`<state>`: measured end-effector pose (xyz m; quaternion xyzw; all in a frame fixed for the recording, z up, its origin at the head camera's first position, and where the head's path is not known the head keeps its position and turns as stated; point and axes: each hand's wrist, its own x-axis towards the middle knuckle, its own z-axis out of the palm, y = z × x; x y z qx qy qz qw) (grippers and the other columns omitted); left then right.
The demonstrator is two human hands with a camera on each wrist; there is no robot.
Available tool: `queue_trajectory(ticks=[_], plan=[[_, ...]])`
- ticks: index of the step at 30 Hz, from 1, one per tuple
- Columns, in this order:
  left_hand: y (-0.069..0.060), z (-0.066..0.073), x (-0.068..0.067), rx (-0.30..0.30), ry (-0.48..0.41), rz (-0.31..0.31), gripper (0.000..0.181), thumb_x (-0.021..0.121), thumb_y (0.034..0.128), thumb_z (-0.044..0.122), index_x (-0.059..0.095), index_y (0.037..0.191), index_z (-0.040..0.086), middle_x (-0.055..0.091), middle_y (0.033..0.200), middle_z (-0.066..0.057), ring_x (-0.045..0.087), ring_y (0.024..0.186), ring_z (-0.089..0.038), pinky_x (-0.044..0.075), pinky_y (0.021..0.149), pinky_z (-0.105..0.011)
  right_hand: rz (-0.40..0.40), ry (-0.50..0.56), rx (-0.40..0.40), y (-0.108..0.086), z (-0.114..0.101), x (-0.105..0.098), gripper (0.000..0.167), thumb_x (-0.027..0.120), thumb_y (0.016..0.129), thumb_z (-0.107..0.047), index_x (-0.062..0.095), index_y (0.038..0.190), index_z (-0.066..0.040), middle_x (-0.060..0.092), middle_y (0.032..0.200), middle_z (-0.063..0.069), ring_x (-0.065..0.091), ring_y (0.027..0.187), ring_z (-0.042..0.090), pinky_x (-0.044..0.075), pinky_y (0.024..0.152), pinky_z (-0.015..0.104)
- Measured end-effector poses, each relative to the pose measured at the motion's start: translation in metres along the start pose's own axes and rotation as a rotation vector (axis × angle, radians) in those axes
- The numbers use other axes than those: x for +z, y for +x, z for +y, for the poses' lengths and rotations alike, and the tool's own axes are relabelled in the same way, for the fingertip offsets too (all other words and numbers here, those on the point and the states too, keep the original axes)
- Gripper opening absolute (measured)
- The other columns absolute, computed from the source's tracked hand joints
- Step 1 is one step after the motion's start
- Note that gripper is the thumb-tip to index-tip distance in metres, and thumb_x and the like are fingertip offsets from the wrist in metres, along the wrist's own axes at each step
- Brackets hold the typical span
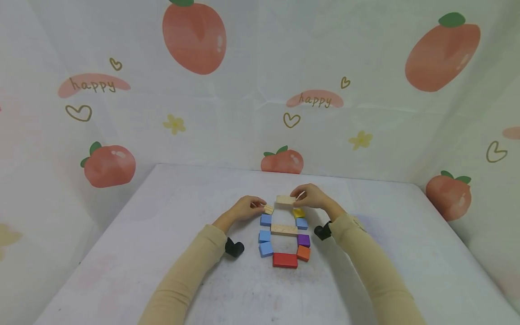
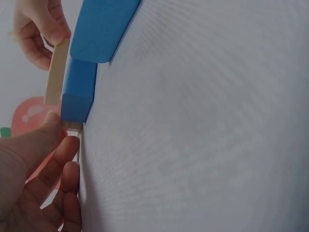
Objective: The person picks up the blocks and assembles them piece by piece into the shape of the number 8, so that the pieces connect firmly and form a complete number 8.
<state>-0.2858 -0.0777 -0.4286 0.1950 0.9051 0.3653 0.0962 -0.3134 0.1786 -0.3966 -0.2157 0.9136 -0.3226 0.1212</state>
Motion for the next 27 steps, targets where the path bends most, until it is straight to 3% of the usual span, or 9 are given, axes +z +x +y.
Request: queue_trajectory(ticks=[9, 18, 27], plan=[[0.0006, -0.0015, 0.0017, 0.006, -0.004, 0.001, 0.027, 0.061, 0.0894, 0.017, 0.065, 0.115, 0.006, 0.065, 0.103, -0.011, 0.058, 0.094, -0.020, 0.047, 0.087, -0.033, -0.012, -0.005, 0.001, 0.0018, 0.0025, 0.0041, 0.029, 0.070, 0.080, -0.012, 0.064, 0.106, 0.000, 0.065, 0.106, 0.016, 0.062, 0.093, 0.023, 0.053, 0.084, 0.035], [0.0013, -0.0006, 0.0028, -0.029, -0.004, -0.006, 0.028, 0.060, 0.0904, 0.019, 0.064, 0.116, 0.008, 0.064, 0.106, -0.010, 0.057, 0.096, -0.020, 0.047, 0.089, -0.035, -0.021, 0.005, 0.006, 0.0016, 0.0007, 0.0045, 0.029, 0.070, 0.080, -0.012, 0.064, 0.106, 0.000, 0.065, 0.105, 0.016, 0.063, 0.093, 0.024, 0.053, 0.084, 0.036], [-0.0006, -0.0010, 0.0006, 0.024, -0.024, 0.005, 0.028, 0.061, 0.0893, 0.015, 0.064, 0.114, 0.003, 0.066, 0.101, -0.012, 0.060, 0.095, -0.022, 0.048, 0.087, -0.034, -0.040, 0.016, 0.004, 0.0032, 0.0021, 0.0057, 0.030, 0.071, 0.080, -0.013, 0.064, 0.106, 0.000, 0.064, 0.106, 0.017, 0.062, 0.093, 0.024, 0.053, 0.085, 0.036]])
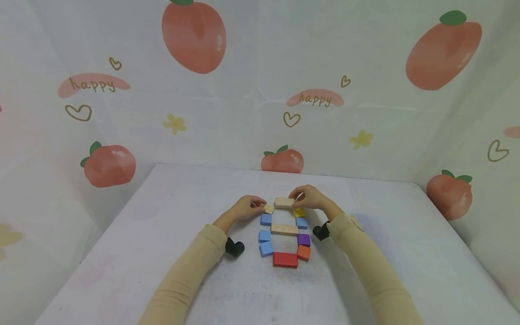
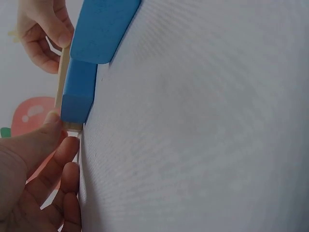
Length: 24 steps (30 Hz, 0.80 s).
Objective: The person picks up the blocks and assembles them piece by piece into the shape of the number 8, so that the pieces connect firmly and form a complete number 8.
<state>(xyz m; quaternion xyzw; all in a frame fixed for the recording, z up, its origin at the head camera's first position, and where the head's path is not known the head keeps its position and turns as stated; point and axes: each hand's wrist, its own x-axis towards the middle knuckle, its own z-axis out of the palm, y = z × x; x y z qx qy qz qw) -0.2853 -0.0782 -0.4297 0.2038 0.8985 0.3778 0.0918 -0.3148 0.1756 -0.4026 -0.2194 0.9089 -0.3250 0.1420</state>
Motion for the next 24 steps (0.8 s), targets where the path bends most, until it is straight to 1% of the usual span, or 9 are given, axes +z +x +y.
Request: queue_trajectory(ticks=[9, 18, 24], plan=[[0.0007, -0.0013, 0.0004, -0.005, 0.008, 0.001, 0.028, 0.061, 0.0896, 0.015, 0.064, 0.115, 0.004, 0.066, 0.102, -0.012, 0.060, 0.095, -0.022, 0.048, 0.087, -0.034, -0.012, -0.006, -0.007, 0.0010, -0.0001, 0.0008, 0.030, 0.071, 0.080, -0.013, 0.064, 0.106, 0.001, 0.065, 0.107, 0.017, 0.062, 0.094, 0.024, 0.052, 0.086, 0.037], [0.0003, 0.0000, 0.0007, -0.007, 0.017, -0.003, 0.028, 0.061, 0.0898, 0.016, 0.064, 0.115, 0.004, 0.065, 0.103, -0.012, 0.059, 0.097, -0.023, 0.048, 0.089, -0.036, -0.014, -0.014, 0.025, 0.0039, 0.0006, 0.0032, 0.029, 0.071, 0.081, -0.013, 0.064, 0.107, -0.001, 0.064, 0.107, 0.015, 0.061, 0.094, 0.023, 0.052, 0.087, 0.036], [-0.0013, 0.0017, -0.0004, -0.014, 0.016, -0.002, 0.028, 0.060, 0.0900, 0.016, 0.064, 0.115, 0.004, 0.065, 0.103, -0.012, 0.059, 0.097, -0.023, 0.048, 0.089, -0.035, -0.018, -0.018, 0.027, 0.0041, 0.0008, 0.0037, 0.029, 0.071, 0.081, -0.012, 0.064, 0.107, -0.001, 0.064, 0.107, 0.015, 0.060, 0.094, 0.023, 0.052, 0.087, 0.036]])
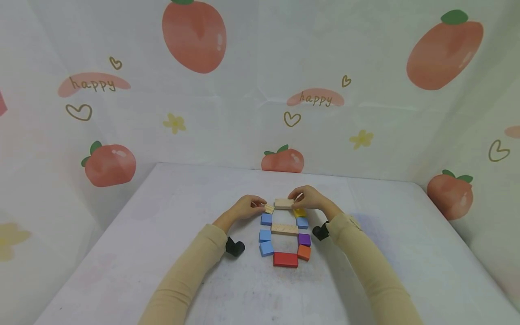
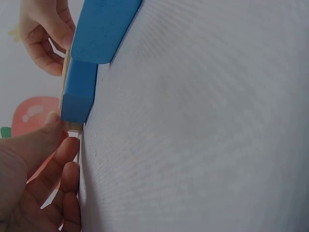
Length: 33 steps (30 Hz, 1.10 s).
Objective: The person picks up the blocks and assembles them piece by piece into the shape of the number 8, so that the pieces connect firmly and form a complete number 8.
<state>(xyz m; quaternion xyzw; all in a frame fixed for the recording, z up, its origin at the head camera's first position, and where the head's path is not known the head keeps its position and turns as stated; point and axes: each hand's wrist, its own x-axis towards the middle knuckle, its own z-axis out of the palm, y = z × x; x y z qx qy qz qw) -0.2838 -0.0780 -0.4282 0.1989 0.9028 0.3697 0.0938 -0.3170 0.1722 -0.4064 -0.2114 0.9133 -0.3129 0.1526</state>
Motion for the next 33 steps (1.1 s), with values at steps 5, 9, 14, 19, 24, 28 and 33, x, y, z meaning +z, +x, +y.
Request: queue_trajectory(ticks=[5, 9, 14, 19, 24, 28, 33], plan=[[-0.0008, 0.0017, -0.0007, -0.005, 0.000, 0.000, 0.028, 0.060, 0.0901, 0.016, 0.064, 0.115, 0.004, 0.065, 0.103, -0.012, 0.059, 0.097, -0.022, 0.047, 0.090, -0.035, -0.006, -0.004, -0.003, 0.0002, 0.0000, 0.0001, 0.029, 0.070, 0.081, -0.013, 0.064, 0.107, -0.001, 0.064, 0.108, 0.015, 0.061, 0.095, 0.023, 0.051, 0.088, 0.036], [0.0001, 0.0013, 0.0001, -0.015, -0.003, 0.002, 0.028, 0.061, 0.0897, 0.016, 0.064, 0.115, 0.005, 0.065, 0.103, -0.011, 0.058, 0.096, -0.021, 0.047, 0.089, -0.034, -0.012, 0.001, 0.004, 0.0000, -0.0001, 0.0005, 0.029, 0.070, 0.082, -0.014, 0.064, 0.107, -0.002, 0.064, 0.108, 0.015, 0.061, 0.096, 0.024, 0.051, 0.088, 0.037], [0.0018, -0.0007, 0.0021, -0.034, -0.009, 0.008, 0.027, 0.062, 0.0891, 0.016, 0.065, 0.114, 0.006, 0.065, 0.101, -0.009, 0.057, 0.094, -0.019, 0.047, 0.087, -0.033, -0.012, 0.009, -0.003, 0.0002, -0.0002, 0.0010, 0.028, 0.069, 0.082, -0.013, 0.064, 0.107, -0.001, 0.065, 0.108, 0.015, 0.061, 0.098, 0.025, 0.052, 0.088, 0.037], [0.0025, -0.0023, 0.0031, -0.039, -0.011, 0.006, 0.027, 0.062, 0.0891, 0.016, 0.065, 0.114, 0.006, 0.064, 0.101, -0.009, 0.057, 0.093, -0.018, 0.047, 0.087, -0.032, -0.023, 0.018, 0.007, 0.0007, -0.0011, 0.0015, 0.028, 0.068, 0.083, -0.013, 0.064, 0.108, 0.000, 0.064, 0.110, 0.016, 0.061, 0.100, 0.027, 0.051, 0.090, 0.039], [0.0026, -0.0027, 0.0029, -0.035, -0.006, 0.003, 0.027, 0.062, 0.0893, 0.017, 0.065, 0.114, 0.007, 0.065, 0.101, -0.008, 0.057, 0.094, -0.018, 0.047, 0.087, -0.032, -0.040, 0.017, 0.036, 0.0004, -0.0032, 0.0020, 0.029, 0.067, 0.084, -0.016, 0.064, 0.109, -0.001, 0.063, 0.110, 0.016, 0.059, 0.102, 0.028, 0.050, 0.091, 0.039], [0.0023, -0.0023, 0.0026, -0.032, -0.012, 0.002, 0.027, 0.062, 0.0892, 0.017, 0.065, 0.114, 0.007, 0.065, 0.102, -0.009, 0.057, 0.095, -0.019, 0.047, 0.088, -0.033, -0.038, 0.007, 0.039, -0.0007, -0.0066, 0.0018, 0.029, 0.067, 0.085, -0.017, 0.064, 0.109, -0.001, 0.064, 0.110, 0.016, 0.059, 0.103, 0.029, 0.050, 0.091, 0.039], [0.0033, -0.0028, 0.0028, -0.040, -0.010, -0.001, 0.027, 0.061, 0.0896, 0.018, 0.064, 0.114, 0.007, 0.065, 0.103, -0.009, 0.057, 0.095, -0.019, 0.047, 0.088, -0.032, -0.040, 0.000, 0.036, -0.0005, -0.0084, 0.0020, 0.029, 0.068, 0.084, -0.017, 0.064, 0.108, -0.001, 0.064, 0.109, 0.016, 0.060, 0.102, 0.029, 0.050, 0.091, 0.039]])
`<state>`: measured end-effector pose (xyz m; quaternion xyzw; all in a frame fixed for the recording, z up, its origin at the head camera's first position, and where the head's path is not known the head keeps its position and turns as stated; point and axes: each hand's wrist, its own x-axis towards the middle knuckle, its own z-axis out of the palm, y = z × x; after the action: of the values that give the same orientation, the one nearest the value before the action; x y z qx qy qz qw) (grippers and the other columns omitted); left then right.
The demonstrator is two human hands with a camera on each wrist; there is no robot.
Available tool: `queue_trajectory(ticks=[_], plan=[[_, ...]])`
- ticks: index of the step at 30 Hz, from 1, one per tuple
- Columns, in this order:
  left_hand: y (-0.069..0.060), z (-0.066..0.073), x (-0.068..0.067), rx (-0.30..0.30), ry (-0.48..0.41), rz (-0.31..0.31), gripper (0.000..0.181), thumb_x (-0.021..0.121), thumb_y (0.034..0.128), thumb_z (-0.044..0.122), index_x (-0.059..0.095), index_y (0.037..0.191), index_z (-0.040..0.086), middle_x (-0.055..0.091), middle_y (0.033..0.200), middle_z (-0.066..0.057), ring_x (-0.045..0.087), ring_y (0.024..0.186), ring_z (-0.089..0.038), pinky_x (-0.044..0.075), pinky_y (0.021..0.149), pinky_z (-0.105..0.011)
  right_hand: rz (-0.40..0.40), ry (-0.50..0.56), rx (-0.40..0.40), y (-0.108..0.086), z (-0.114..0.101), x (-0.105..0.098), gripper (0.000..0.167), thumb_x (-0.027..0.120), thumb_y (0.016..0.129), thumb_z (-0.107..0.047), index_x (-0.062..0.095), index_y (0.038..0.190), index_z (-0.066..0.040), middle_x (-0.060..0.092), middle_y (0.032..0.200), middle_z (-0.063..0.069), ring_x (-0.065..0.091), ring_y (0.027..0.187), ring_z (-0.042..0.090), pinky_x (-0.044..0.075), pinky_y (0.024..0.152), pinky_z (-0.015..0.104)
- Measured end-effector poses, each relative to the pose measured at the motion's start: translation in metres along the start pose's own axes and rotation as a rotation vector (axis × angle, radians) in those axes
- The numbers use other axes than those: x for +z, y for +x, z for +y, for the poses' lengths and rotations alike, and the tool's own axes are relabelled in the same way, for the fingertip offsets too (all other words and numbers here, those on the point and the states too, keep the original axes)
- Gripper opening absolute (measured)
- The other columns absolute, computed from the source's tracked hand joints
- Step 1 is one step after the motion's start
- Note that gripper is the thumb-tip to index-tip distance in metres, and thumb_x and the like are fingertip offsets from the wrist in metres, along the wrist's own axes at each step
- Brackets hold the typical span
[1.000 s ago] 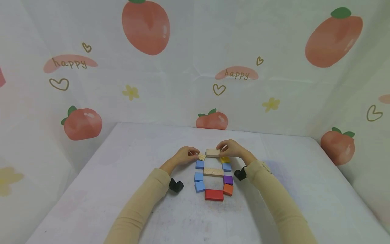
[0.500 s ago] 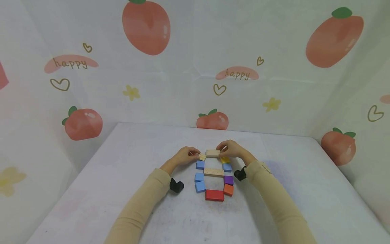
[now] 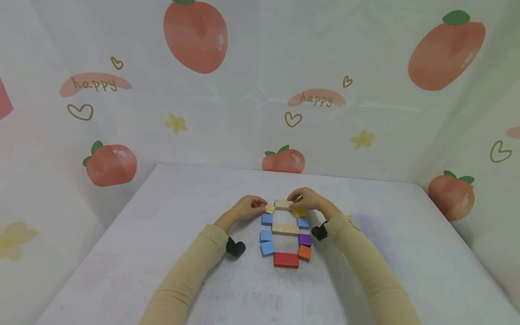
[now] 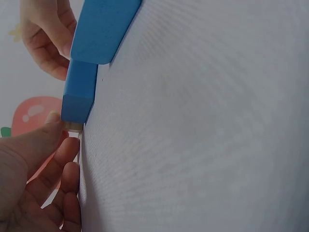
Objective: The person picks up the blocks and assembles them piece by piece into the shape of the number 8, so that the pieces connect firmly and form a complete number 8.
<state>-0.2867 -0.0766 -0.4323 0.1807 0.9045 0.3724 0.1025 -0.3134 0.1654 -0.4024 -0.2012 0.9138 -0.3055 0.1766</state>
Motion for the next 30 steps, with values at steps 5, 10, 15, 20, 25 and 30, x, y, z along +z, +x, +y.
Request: queue_trajectory(ticks=[5, 10, 15, 20, 25, 30], plan=[[-0.0011, 0.0011, -0.0001, -0.004, -0.003, 0.006, 0.027, 0.062, 0.0893, 0.017, 0.065, 0.114, 0.007, 0.064, 0.101, -0.009, 0.057, 0.093, -0.018, 0.047, 0.086, -0.032, 0.000, -0.001, 0.017, 0.0014, 0.0013, 0.0007, 0.028, 0.067, 0.084, -0.017, 0.064, 0.108, -0.002, 0.064, 0.109, 0.015, 0.060, 0.103, 0.028, 0.049, 0.092, 0.039], [-0.0018, 0.0020, -0.0004, 0.007, 0.001, 0.009, 0.026, 0.061, 0.0894, 0.017, 0.065, 0.113, 0.006, 0.064, 0.101, -0.009, 0.057, 0.093, -0.018, 0.047, 0.087, -0.032, 0.000, 0.001, 0.041, 0.0013, 0.0007, 0.0008, 0.028, 0.067, 0.085, -0.018, 0.064, 0.109, -0.003, 0.063, 0.109, 0.014, 0.060, 0.103, 0.028, 0.049, 0.093, 0.040], [-0.0015, 0.0015, -0.0002, 0.006, -0.005, 0.013, 0.026, 0.062, 0.0889, 0.017, 0.065, 0.112, 0.006, 0.064, 0.101, -0.009, 0.057, 0.094, -0.019, 0.047, 0.088, -0.033, 0.005, -0.002, 0.035, -0.0007, -0.0004, 0.0004, 0.028, 0.067, 0.085, -0.017, 0.063, 0.108, -0.002, 0.063, 0.106, 0.014, 0.059, 0.099, 0.026, 0.049, 0.093, 0.040], [-0.0024, 0.0015, -0.0009, 0.017, -0.005, 0.011, 0.026, 0.062, 0.0888, 0.016, 0.065, 0.112, 0.005, 0.065, 0.100, -0.010, 0.057, 0.094, -0.020, 0.047, 0.088, -0.034, 0.008, -0.007, 0.028, -0.0019, -0.0011, 0.0000, 0.027, 0.067, 0.085, -0.017, 0.063, 0.108, -0.002, 0.064, 0.105, 0.014, 0.059, 0.097, 0.025, 0.049, 0.093, 0.040], [-0.0022, 0.0012, -0.0011, 0.024, -0.006, 0.011, 0.026, 0.062, 0.0889, 0.016, 0.065, 0.112, 0.004, 0.065, 0.100, -0.010, 0.057, 0.093, -0.020, 0.047, 0.088, -0.033, 0.005, -0.003, 0.041, -0.0020, -0.0012, 0.0004, 0.028, 0.066, 0.085, -0.018, 0.063, 0.108, -0.003, 0.063, 0.106, 0.013, 0.059, 0.098, 0.025, 0.048, 0.095, 0.041], [-0.0011, 0.0007, 0.0002, 0.010, -0.005, 0.008, 0.026, 0.062, 0.0890, 0.017, 0.065, 0.113, 0.005, 0.064, 0.099, -0.009, 0.056, 0.092, -0.018, 0.047, 0.087, -0.031, 0.005, 0.001, 0.040, -0.0027, -0.0013, 0.0010, 0.028, 0.066, 0.085, -0.018, 0.063, 0.109, -0.003, 0.063, 0.106, 0.014, 0.058, 0.098, 0.025, 0.048, 0.095, 0.041]])
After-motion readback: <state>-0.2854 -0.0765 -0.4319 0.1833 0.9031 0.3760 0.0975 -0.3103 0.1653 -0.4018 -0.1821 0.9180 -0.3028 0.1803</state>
